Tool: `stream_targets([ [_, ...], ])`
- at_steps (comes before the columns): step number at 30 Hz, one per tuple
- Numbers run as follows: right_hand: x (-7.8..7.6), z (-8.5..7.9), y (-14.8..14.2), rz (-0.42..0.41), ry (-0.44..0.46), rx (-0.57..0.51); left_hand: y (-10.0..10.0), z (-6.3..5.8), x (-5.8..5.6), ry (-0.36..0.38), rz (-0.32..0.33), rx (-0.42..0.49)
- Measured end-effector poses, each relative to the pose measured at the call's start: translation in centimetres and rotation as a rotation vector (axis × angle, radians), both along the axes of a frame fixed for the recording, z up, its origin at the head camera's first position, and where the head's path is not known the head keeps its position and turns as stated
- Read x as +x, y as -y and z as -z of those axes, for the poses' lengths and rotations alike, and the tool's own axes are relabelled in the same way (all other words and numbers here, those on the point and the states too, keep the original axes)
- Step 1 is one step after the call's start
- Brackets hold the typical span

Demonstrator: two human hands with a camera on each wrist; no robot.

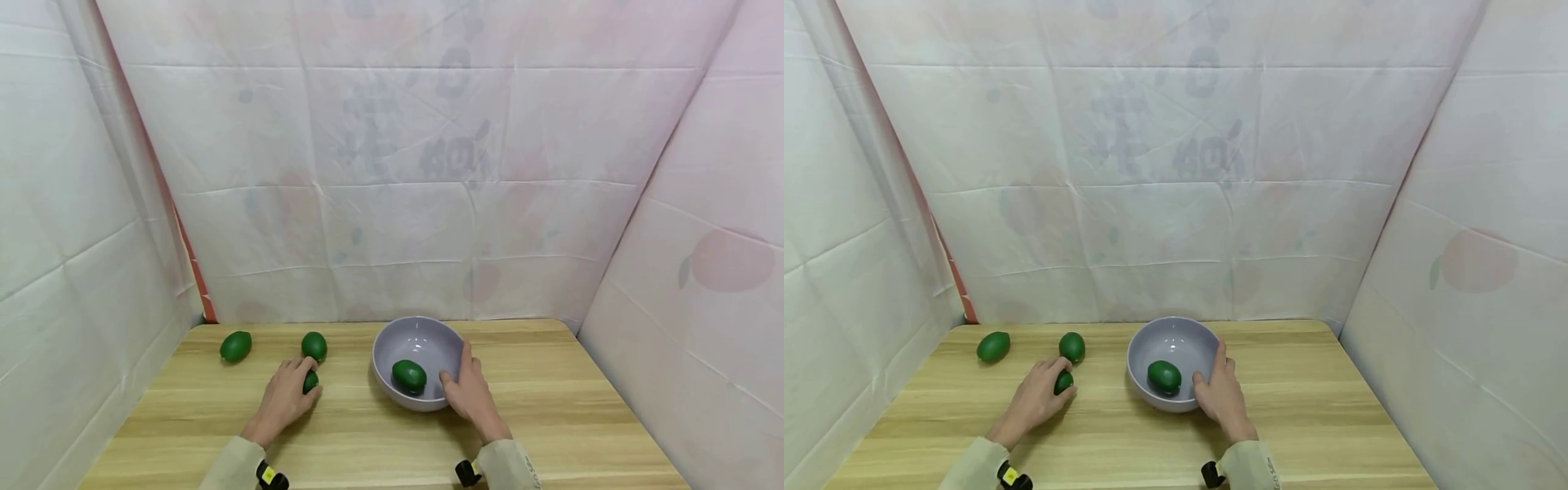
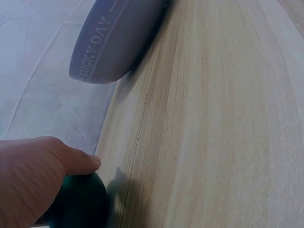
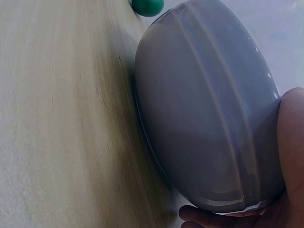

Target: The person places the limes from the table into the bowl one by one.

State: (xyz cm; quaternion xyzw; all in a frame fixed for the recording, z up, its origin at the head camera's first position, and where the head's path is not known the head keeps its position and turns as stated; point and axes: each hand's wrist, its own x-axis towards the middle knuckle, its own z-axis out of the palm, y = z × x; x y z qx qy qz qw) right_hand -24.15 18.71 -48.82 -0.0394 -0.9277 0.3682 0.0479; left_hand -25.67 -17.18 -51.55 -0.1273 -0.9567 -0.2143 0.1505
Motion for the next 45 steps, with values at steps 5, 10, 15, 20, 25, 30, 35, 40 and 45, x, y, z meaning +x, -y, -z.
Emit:
stream_targets([
  [5,-0.01,0.05,0.02,0.001,-0.001,0.004,0.03,0.05,0.02,0.007,-0.002,0.004],
  [10,-0.19,-0.01,0.02,-0.003,-0.004,0.004,0.03,-0.06,0.06,-0.007,0.000,0.010],
  [15,-0.24,-0.07,-0.02,-0.003,-0.003,0.005,0.05,-0.03,0.09,-0.006,0.004,0.023],
  [20,-0.18,-0.14,0.07,-0.006,0.004,0.007,0.19,0.04,0.21,-0.023,0.006,0.023],
  [25,-0.18,-0.20,0.06,-0.004,0.008,0.006,0.15,-0.03,0.08,-0.036,0.008,0.011],
  [30,-0.10,-0.03,0.07,0.004,0.016,-0.005,0.12,-0.06,0.06,-0.039,0.021,0.004],
  [35,0.07,0.15,0.06,0.003,0.017,0.001,0.16,0.18,0.18,-0.039,0.031,0.006],
  [40,0.22,0.18,0.19,0.005,0.009,-0.001,0.19,0.24,0.27,-0.042,0.027,0.006],
  [45,0.39,0.10,0.28,0.008,0.018,-0.007,0.20,0.03,0.34,-0.040,0.024,-0.004],
])
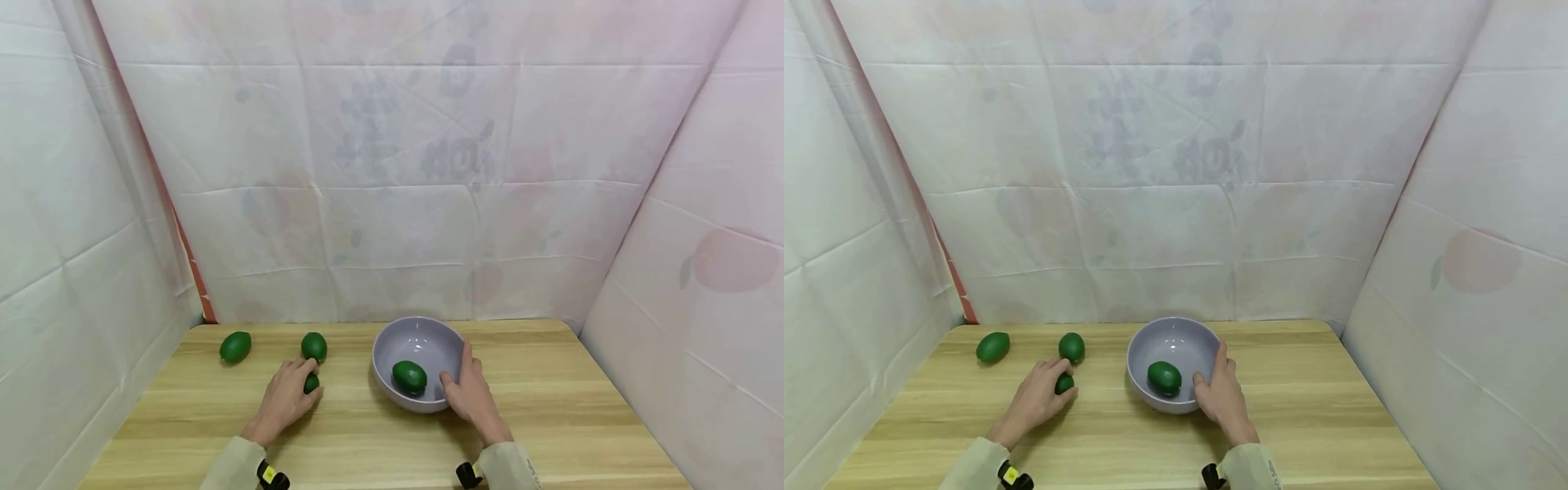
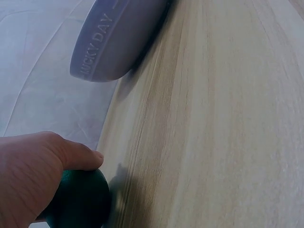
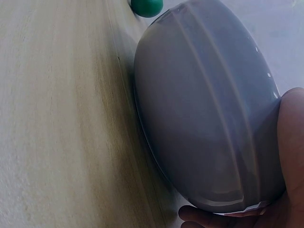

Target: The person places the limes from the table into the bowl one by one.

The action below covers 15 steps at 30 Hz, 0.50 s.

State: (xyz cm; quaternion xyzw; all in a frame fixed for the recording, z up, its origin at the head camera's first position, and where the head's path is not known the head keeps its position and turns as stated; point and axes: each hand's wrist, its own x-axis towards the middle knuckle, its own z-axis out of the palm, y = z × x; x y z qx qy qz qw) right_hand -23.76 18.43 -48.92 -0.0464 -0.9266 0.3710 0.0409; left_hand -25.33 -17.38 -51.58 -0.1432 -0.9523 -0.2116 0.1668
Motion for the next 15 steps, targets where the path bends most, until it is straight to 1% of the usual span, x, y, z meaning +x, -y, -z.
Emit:
stream_targets([
  [4,-0.04,-0.03,0.11,-0.007,-0.010,0.006,0.06,-0.13,0.04,-0.002,0.001,-0.005],
  [9,-0.08,-0.04,0.27,-0.011,-0.016,0.005,-0.08,-0.31,0.16,0.001,0.021,-0.003],
  [15,-0.10,-0.08,0.35,-0.015,-0.015,0.004,-0.54,-0.78,0.17,-0.051,0.041,-0.005],
])
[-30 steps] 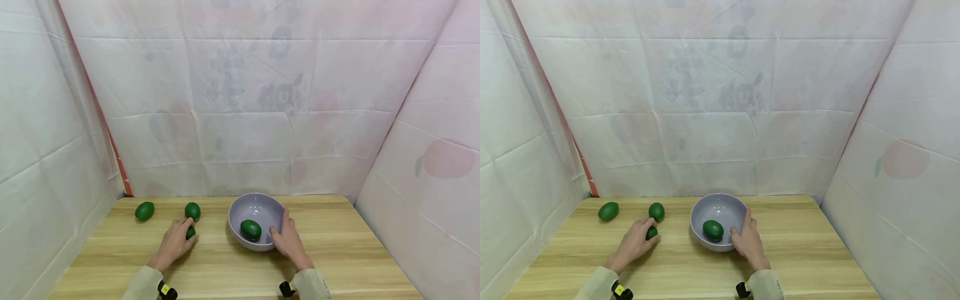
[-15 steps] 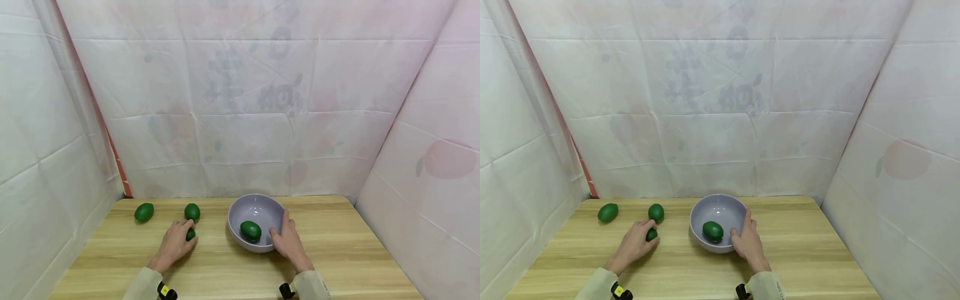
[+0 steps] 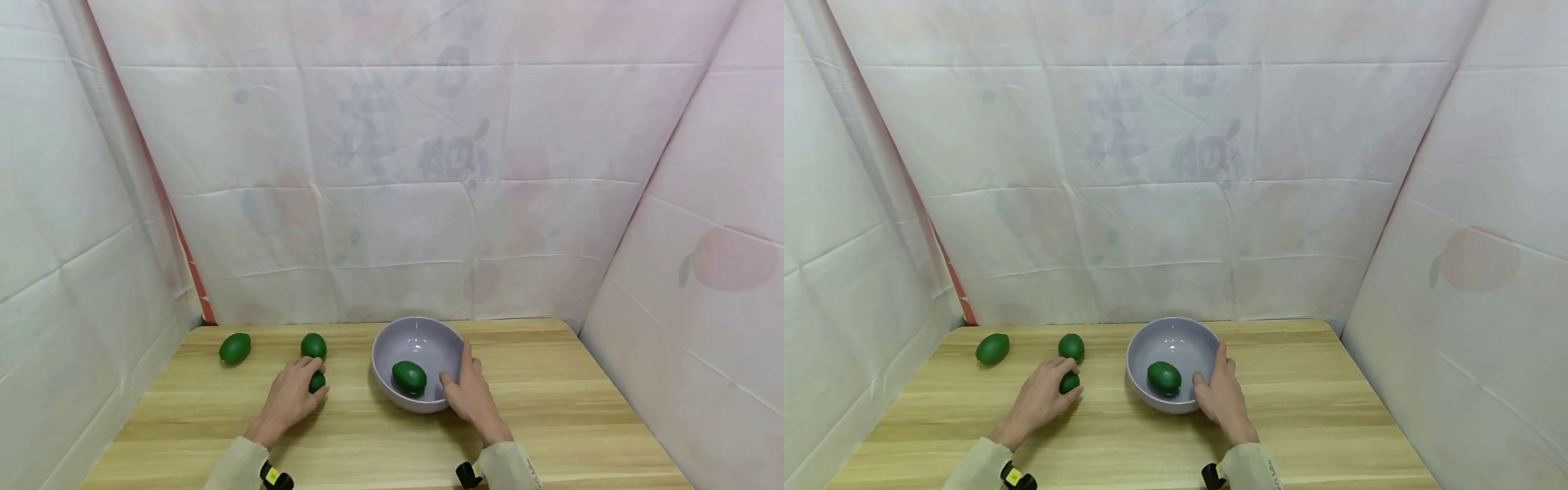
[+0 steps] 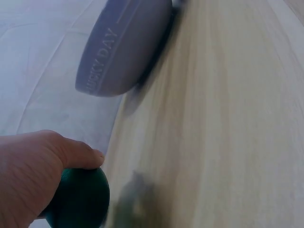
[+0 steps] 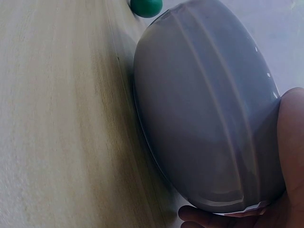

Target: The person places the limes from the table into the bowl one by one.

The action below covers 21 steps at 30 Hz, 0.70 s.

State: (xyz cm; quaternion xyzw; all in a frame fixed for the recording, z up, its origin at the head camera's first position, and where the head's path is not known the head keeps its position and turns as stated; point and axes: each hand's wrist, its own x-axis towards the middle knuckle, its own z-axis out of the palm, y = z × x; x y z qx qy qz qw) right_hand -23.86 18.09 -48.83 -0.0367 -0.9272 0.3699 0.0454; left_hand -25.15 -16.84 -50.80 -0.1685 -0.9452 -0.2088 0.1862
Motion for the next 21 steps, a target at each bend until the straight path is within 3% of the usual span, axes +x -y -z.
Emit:
stream_targets([
  [6,-0.1,0.1,-0.1,-0.001,0.002,-0.003,-0.9,-1.1,0.0,-0.060,0.023,-0.012],
  [16,0.0,0.5,-0.4,0.009,0.017,-0.001,-2.9,-2.7,0.1,-0.085,0.062,-0.007],
  [21,-0.1,0.5,-0.4,0.006,0.007,-0.005,-4.1,-3.8,-0.4,-0.107,0.097,0.028],
])
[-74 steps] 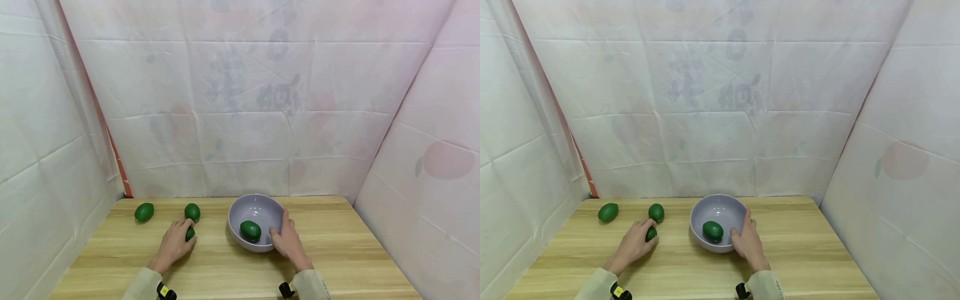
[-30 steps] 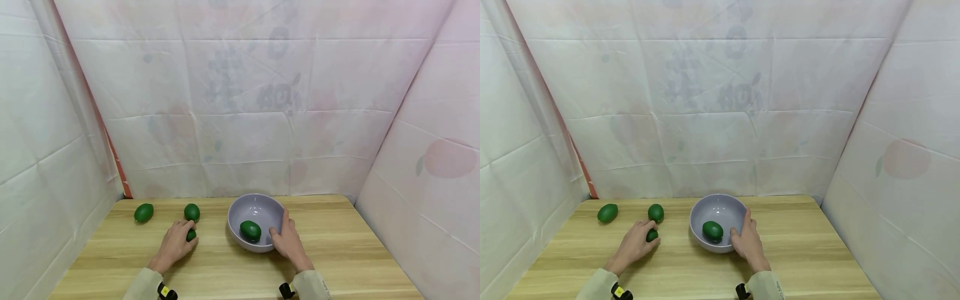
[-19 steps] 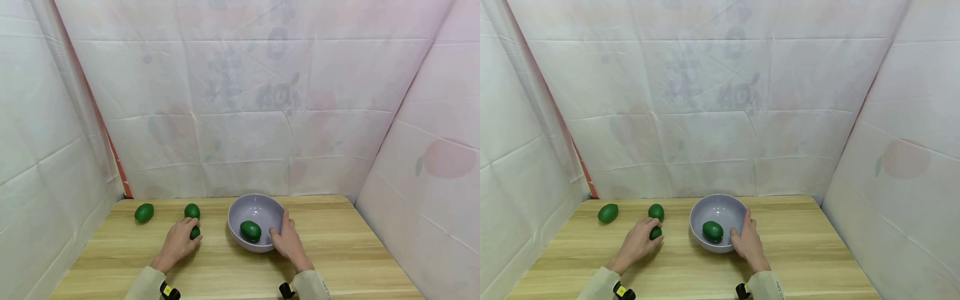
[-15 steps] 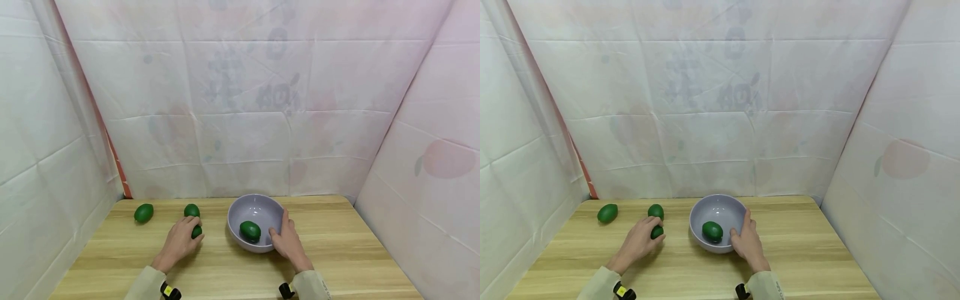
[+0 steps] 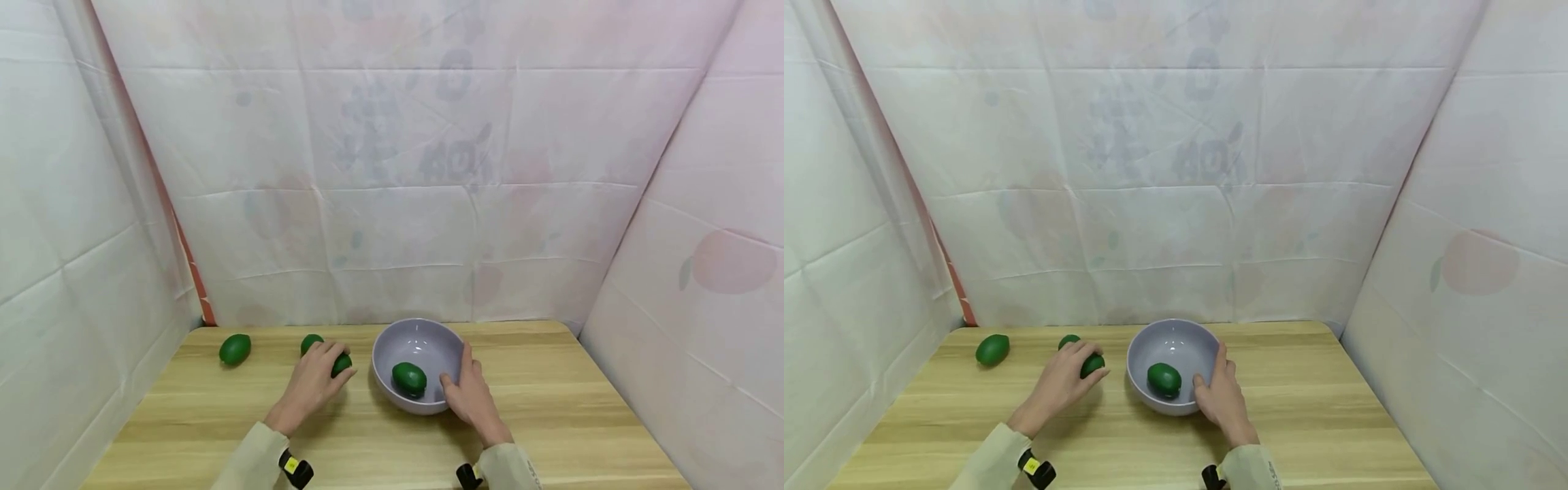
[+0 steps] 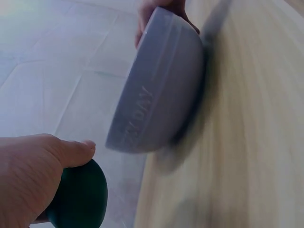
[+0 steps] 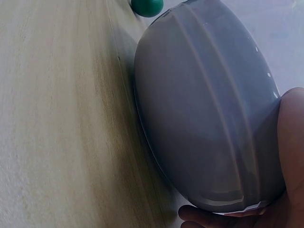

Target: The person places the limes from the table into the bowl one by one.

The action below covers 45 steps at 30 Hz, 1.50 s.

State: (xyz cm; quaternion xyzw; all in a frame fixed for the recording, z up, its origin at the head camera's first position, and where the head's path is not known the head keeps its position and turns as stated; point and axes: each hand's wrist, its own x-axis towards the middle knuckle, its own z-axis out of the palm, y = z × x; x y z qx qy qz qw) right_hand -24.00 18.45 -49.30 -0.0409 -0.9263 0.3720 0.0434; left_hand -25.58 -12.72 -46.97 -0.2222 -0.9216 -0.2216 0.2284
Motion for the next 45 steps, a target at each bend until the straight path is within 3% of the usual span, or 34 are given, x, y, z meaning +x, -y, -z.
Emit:
stream_targets([
  [7,-0.3,-0.2,-0.1,-0.006,-0.017,0.009,-1.8,-1.7,-0.9,-0.035,0.065,0.022],
  [16,-0.4,-0.1,0.1,-0.010,-0.010,0.006,-3.4,-2.9,-1.6,-0.015,0.045,-0.006],
  [27,-0.4,-0.4,0.2,-0.018,-0.005,-0.006,-4.9,-2.9,-2.5,-0.069,0.060,-0.022],
  [36,-0.6,-0.4,0.0,-0.022,-0.003,-0.002,-6.1,-3.4,-3.1,0.003,0.038,-0.023],
  [45,-0.8,-0.7,0.1,-0.025,0.003,-0.005,-7.2,-3.8,-4.1,0.011,0.047,-0.007],
])
